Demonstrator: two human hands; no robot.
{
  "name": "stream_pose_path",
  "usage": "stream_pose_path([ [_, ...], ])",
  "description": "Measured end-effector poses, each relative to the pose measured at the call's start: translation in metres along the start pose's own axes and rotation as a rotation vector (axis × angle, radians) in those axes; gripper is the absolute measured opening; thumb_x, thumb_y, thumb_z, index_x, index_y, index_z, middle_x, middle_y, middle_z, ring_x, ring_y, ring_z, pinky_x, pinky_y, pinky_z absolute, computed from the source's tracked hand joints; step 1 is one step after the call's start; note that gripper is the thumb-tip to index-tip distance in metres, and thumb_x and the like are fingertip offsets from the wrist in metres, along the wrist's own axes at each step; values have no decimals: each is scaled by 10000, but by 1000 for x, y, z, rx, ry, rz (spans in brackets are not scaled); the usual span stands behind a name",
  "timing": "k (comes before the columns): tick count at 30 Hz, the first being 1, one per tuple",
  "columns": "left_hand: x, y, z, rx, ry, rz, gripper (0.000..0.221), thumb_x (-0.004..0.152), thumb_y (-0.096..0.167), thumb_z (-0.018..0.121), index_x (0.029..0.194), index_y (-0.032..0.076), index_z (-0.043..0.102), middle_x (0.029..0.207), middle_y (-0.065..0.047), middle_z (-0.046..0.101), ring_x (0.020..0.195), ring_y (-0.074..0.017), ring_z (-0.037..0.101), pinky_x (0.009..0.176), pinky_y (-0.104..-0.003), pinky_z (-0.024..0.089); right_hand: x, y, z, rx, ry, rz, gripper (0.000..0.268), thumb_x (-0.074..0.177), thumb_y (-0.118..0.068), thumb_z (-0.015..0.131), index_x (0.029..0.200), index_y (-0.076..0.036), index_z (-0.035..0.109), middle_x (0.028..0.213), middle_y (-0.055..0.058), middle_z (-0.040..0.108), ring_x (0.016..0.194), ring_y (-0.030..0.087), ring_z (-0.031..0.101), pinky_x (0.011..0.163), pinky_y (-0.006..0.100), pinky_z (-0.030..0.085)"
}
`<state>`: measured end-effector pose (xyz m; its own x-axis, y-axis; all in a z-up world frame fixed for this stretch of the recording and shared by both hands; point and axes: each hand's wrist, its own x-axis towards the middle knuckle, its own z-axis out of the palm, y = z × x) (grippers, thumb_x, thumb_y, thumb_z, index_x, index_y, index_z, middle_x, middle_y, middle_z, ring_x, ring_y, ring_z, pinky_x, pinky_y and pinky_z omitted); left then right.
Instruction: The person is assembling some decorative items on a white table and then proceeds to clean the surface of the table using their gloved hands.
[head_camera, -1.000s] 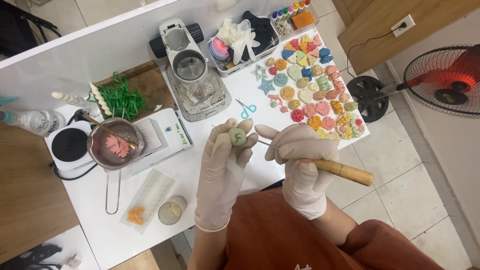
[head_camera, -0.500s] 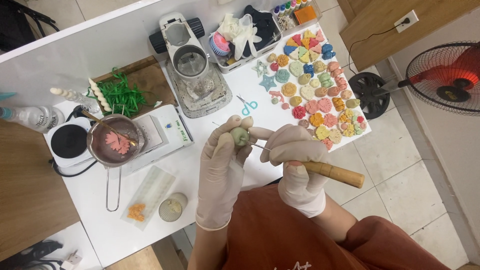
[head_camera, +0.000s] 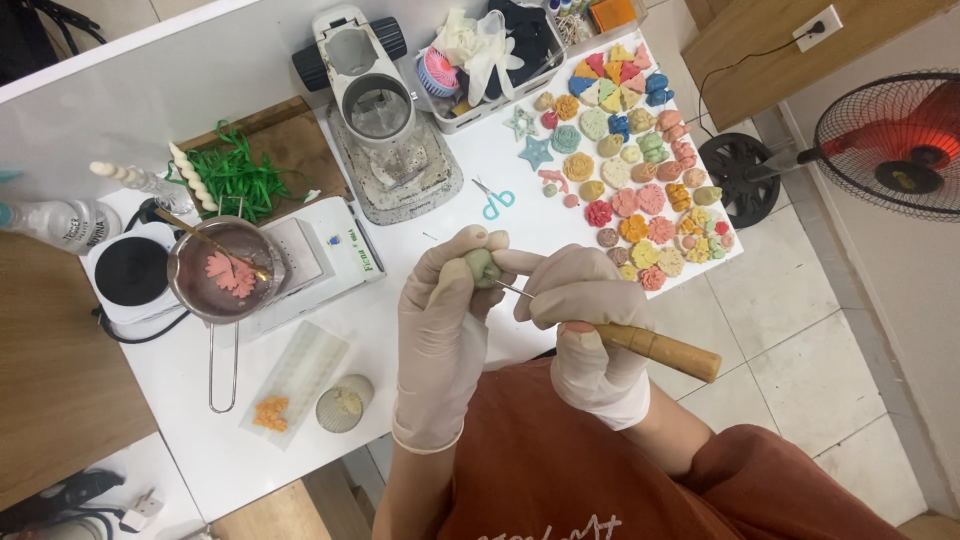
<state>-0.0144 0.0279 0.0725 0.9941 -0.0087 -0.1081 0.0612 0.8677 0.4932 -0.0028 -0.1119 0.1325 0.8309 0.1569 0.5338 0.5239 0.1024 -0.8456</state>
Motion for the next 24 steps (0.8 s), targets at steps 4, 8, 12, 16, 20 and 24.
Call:
stream_pose_path([
  [4,1,2,2,16,3,-1,287,1066,195,674,1292,18,681,1222,-124,717,1016,-163,662,908,-301,538,2,-1,-1,-12,-18,25,460,1142,-423,497,966,-15,615,927,88,581,813,189,655,1013,477,613],
  [8,1,3,3,55,16,14,289,1061,205,673,1277,13,689,1174,-128,739,971,-163,665,872,-292,526,1,-1,0,-17,-14,43,464,1140,-414,512,948,-5,618,905,90,586,799,184,654,1026,482,604],
  [12,1,3,2,67,16,32,272,1061,198,685,1258,12,697,1149,-117,743,955,-156,669,874,-298,530,1,0,-1,-39,-37,64,466,1140,-411,519,945,-4,633,899,86,587,800,188,644,1044,479,593],
  [16,-1,2,2,103,21,30,270,1054,182,689,1262,11,697,1125,-117,750,944,-156,674,862,-298,527,0,1,2,-36,-25,54,449,1139,-408,520,963,-10,628,895,80,582,795,179,644,1039,471,606],
  [20,1,1,-1,87,39,15,254,1046,160,692,1246,4,704,1089,-106,753,917,-154,670,852,-300,530,1,-1,4,-93,-40,6,372,1150,-362,511,1024,-20,586,906,80,590,821,175,639,1041,472,608],
  [24,2,-3,-8,86,15,16,249,1064,146,692,1250,-18,717,1031,-88,739,910,-158,664,835,-294,517,0,-1,4,-118,-57,-14,320,1156,-334,510,1074,-28,557,936,86,615,847,184,626,1063,487,599],
])
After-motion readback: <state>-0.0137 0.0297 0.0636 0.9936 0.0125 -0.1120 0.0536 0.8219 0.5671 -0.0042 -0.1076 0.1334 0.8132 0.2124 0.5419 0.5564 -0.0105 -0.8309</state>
